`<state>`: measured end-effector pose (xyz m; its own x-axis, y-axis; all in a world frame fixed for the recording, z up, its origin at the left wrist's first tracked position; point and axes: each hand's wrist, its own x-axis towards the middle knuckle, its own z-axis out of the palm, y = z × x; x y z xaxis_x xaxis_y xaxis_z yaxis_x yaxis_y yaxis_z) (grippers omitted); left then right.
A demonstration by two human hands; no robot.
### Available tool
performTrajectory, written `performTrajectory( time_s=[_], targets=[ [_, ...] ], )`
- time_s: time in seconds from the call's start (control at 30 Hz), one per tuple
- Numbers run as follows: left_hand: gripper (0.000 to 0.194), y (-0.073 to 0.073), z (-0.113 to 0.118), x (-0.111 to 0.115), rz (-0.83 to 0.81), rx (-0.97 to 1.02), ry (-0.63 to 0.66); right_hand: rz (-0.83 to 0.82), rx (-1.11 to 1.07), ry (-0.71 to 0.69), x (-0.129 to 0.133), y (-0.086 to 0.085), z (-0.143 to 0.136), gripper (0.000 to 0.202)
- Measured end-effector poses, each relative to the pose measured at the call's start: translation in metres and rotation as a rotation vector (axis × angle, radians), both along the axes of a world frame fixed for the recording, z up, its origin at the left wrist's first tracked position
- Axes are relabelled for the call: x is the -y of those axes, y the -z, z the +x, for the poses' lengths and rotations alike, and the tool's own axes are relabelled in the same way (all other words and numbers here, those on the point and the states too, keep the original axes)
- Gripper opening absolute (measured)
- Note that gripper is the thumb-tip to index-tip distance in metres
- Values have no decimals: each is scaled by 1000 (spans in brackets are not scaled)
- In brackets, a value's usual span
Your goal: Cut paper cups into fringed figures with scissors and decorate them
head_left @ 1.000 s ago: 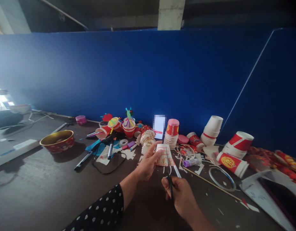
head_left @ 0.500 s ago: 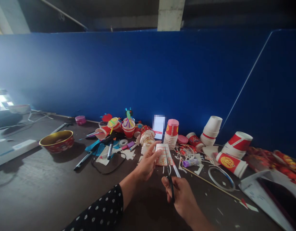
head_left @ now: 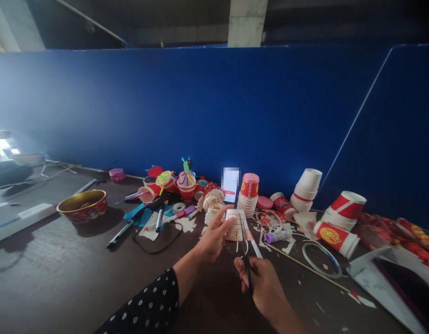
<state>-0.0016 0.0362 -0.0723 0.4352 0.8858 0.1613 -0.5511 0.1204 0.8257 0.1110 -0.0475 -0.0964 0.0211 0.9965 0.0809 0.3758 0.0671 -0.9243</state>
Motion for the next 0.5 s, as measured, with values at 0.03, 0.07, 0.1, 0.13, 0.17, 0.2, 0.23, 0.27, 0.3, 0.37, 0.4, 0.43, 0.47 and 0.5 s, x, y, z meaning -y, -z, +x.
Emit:
performTrajectory(
  time_s=[0.03,0.07,0.1,0.13,0.17,0.2,0.23,0.27,0.3,0.37,0.4,0.43,0.47,0.5],
  targets=[
    [55,1,0,0,0,1,0,-3,-2,-4,0,0,0,50],
    [55,1,0,0,1,3,-2,-6,-4,-5,0,0,0,50],
    [55,1,0,-1,4,4,-2,-9,-6,-7,0,0,0,50],
    [54,2,0,-1,7,6,-1,-13,-11,-6,0,-1,0,50],
    [54,2,0,-1,10,8,2,-18,-12,-5,0,-1,-1,50],
    [53,1,0,0,12,9,4,-19,-9,-5,0,-1,-1,51],
    [52,1,0,0,13,10,5,-21,-4,-5,0,-1,0,51],
    [51,1,0,0,14,8,9,-22,4,-6,0,-1,0,52],
    [51,0,0,1,14,5,12,-23,12,-8,0,-1,0,52],
    [51,-1,0,2,10,-2,16,-16,22,-6,-1,0,1,53],
    [51,-2,-1,2,7,-3,15,-12,23,-7,-1,1,1,52],
    [51,-3,-1,3,5,-5,13,-9,22,-7,-1,1,1,52],
    [51,-4,-1,3,4,-6,11,-6,17,-12,-1,2,1,51],
    [51,-4,0,3,2,-6,11,-7,7,-23,-1,2,1,51]
  ],
)
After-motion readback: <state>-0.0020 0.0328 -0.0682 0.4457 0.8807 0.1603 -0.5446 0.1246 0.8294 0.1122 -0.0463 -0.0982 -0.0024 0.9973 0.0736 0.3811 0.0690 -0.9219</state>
